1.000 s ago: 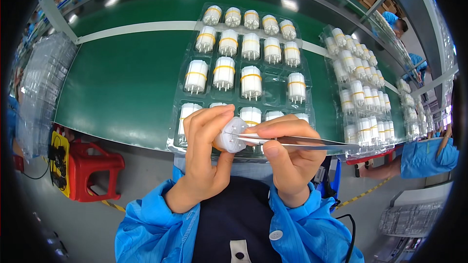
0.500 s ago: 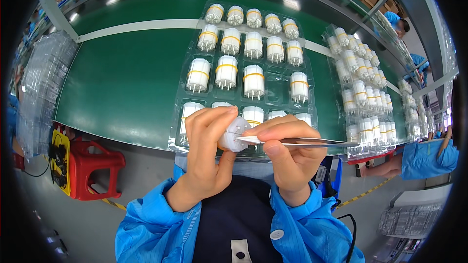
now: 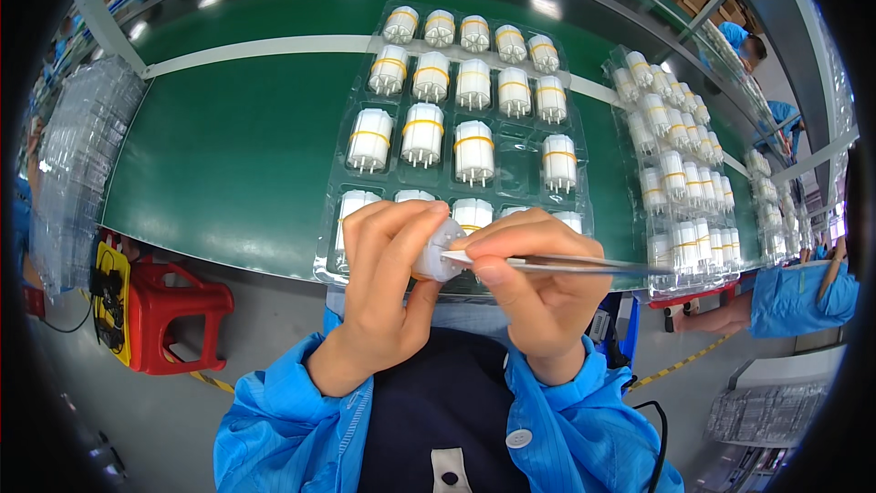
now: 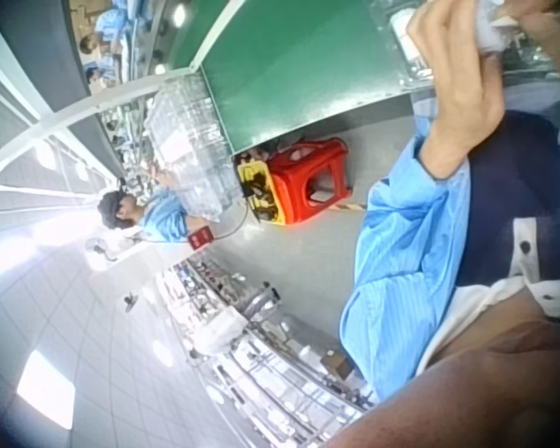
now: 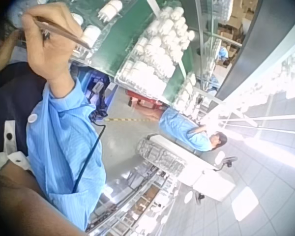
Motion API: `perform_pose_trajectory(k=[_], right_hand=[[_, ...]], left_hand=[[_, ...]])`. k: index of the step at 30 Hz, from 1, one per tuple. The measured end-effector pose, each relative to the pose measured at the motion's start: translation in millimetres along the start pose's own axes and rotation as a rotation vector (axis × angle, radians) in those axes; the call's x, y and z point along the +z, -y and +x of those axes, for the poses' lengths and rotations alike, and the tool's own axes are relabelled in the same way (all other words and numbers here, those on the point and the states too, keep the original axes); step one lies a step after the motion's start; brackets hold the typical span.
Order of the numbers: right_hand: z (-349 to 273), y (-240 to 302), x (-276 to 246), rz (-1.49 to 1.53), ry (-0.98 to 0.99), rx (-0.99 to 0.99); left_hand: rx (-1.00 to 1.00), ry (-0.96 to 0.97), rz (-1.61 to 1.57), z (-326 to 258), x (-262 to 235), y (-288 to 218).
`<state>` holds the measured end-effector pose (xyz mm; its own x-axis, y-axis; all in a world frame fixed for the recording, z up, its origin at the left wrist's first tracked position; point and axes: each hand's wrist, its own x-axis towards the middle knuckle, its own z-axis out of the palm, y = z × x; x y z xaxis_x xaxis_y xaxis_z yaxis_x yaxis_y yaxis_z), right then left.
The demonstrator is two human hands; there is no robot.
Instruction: The person uses tweezers to insert small white components into cylindrical white objects with yellow bands. They pick up each object from a tray, perform the insertion, and place it back into the tray. The process is repeated for multiple units.
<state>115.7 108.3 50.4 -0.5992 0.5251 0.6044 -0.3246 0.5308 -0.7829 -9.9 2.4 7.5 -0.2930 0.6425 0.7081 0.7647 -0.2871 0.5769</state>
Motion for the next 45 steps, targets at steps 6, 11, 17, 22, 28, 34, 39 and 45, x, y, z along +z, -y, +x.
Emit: perform_pose_trajectory(k=[6, 11, 17, 22, 28, 34, 39, 45], right_hand=[[7, 0, -5, -0.035, 0.055, -0.039], [1, -6, -7, 0.132, -0.058, -0.028], [3, -8, -8, 0.060, -0.016, -0.122], [6, -9, -7, 0.034, -0.012, -0.206], [7, -10, -7, 0.046, 0.012, -0.171], [9, -10, -5, 0.053, 0.032, -0.163], [10, -8, -3, 0.085, 0.031, -0.147], [6, -8, -2, 0.041, 0.004, -0.122]], left_hand=[[-0.037, 0.040, -0.064, 1, -2, 0], [-0.141, 0.057, -0.372, 4, -4, -4], [-0.208, 0.065, -0.468, 1, -5, -7], [-0.231, 0.072, -0.502, 0, -6, -6], [-0.230, 0.081, -0.474, -1, -7, -5], [-0.236, 0.089, -0.472, -1, -10, -4], [-0.252, 0.096, -0.472, -1, -13, -5], [-0.244, 0.089, -0.462, -2, -12, -6]])
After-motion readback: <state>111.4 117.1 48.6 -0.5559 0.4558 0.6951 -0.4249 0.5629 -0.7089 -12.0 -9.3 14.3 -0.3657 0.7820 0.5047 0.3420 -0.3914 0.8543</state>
